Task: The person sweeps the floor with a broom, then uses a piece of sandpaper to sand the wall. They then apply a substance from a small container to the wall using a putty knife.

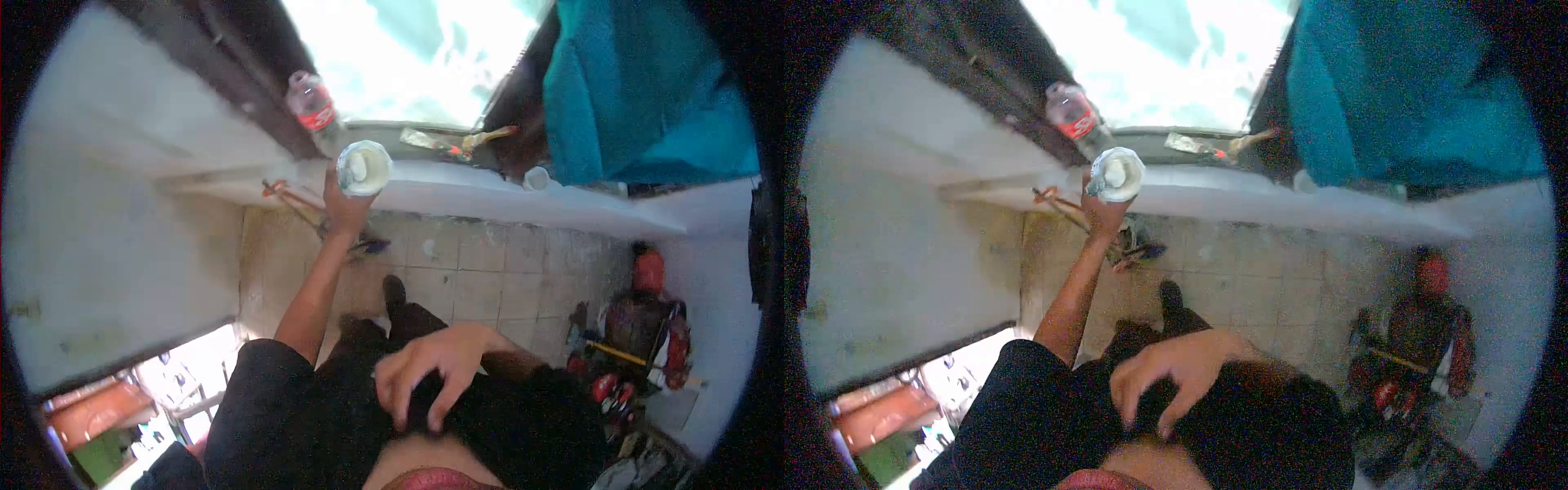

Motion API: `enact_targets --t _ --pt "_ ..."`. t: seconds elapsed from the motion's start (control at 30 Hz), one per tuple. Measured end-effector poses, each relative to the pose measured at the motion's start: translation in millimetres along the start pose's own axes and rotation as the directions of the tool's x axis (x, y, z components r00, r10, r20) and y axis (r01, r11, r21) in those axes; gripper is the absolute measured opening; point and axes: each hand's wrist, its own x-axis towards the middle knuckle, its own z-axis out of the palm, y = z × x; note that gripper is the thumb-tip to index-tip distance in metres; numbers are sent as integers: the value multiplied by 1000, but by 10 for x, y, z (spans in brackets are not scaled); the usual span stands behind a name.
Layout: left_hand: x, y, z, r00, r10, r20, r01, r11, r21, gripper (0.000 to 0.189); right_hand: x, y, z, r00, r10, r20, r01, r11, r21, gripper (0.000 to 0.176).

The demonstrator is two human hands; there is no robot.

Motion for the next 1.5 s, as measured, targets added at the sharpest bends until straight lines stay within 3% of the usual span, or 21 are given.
enact_targets --t 0.03,0.07,0.13,0.17,0.37,0.43,0.5,0.57,0.63,0.77,0.8,0.87,0.93,0.97,1.03,1.13,1.3,1.37,1.4,1.47,1.5 --pt "-101 -17 -156 999 29 44 -31 999 41 73 154 -29 55 966 -114 233 94 991 94 29" --pt "-210 -7 -333 995 52 86 -59 995 84 80 238 -55 101 956 -115 269 83 988 130 29" --pt "-455 161 -715 1000 -5 -4 5 995 102 78 395 -54 187 990 -3 -138 28 983 180 32" --pt "-628 147 -906 999 10 39 -18 976 218 77 635 -97 302 918 -19 -397 194 892 407 32" --pt "-2411 388 -1834 940 -327 -96 340 921 189 77 1421 -172 1181 989 -49 -139 147 278 949 20" --pt "-2904 600 -2175 868 -431 -246 482 850 212 78 1841 424 1609 789 -535 -301 370 24 929 29" --pt "-3446 781 -2332 754 -529 -390 624 761 174 80 1991 765 2155 462 -717 -522 430 -334 839 41" --pt "-4103 916 -2372 691 -519 -503 680 703 208 82 1683 534 1994 830 -545 -121 260 185 948 26" --pt "-4794 995 -2311 615 -417 -670 715 652 250 82 1414 349 1939 945 -207 253 -50 672 739 25" --pt "-5285 1852 -2129 413 -275 -868 774 608 175 80 712 199 2316 974 -108 197 -5 865 502 14" --pt "-5463 2030 -2027 393 -210 -895 745 643 176 80 633 394 2272 859 -221 461 -68 844 531 11" --pt "-5758 2391 -1790 298 -242 -923 796 597 100 79 427 405 2225 649 -338 682 -118 840 529 9" --pt "-5886 2727 -1613 268 -138 -954 721 685 104 81 221 314 2215 373 194 907 -453 892 -4 12" --pt "-6016 2788 -1508 265 -111 -958 712 692 117 81 96 361 2278 317 184 931 -410 911 -41 22" --pt "-6293 2856 -1172 250 129 -960 726 631 274 83 -136 254 2401 253 228 940 -392 913 -116 24" --pt "-6794 2729 -770 243 187 -952 784 539 306 86 -414 99 2495 171 295 940 -430 881 -198 27" --pt "-6852 3122 -334 218 33 -975 854 478 207 87 -648 -46 2509 52 315 948 -419 868 -266 29" --pt "-6841 3100 -116 100 10 -995 771 632 84 87 -683 -212 2651 88 333 939 -277 913 -298 27" --pt "-6825 3103 16 32 11 -999 734 679 31 86 -748 -242 2695 13 327 945 -280 908 -311 27" --pt "-6729 3237 153 46 46 -998 721 690 65 86 -966 -274 2676 140 433 890 -503 806 -313 23" --pt "-6711 3242 264 -4 60 -998 724 689 38 86 -1081 -314 2659 89 430 898 -504 797 -332 23"
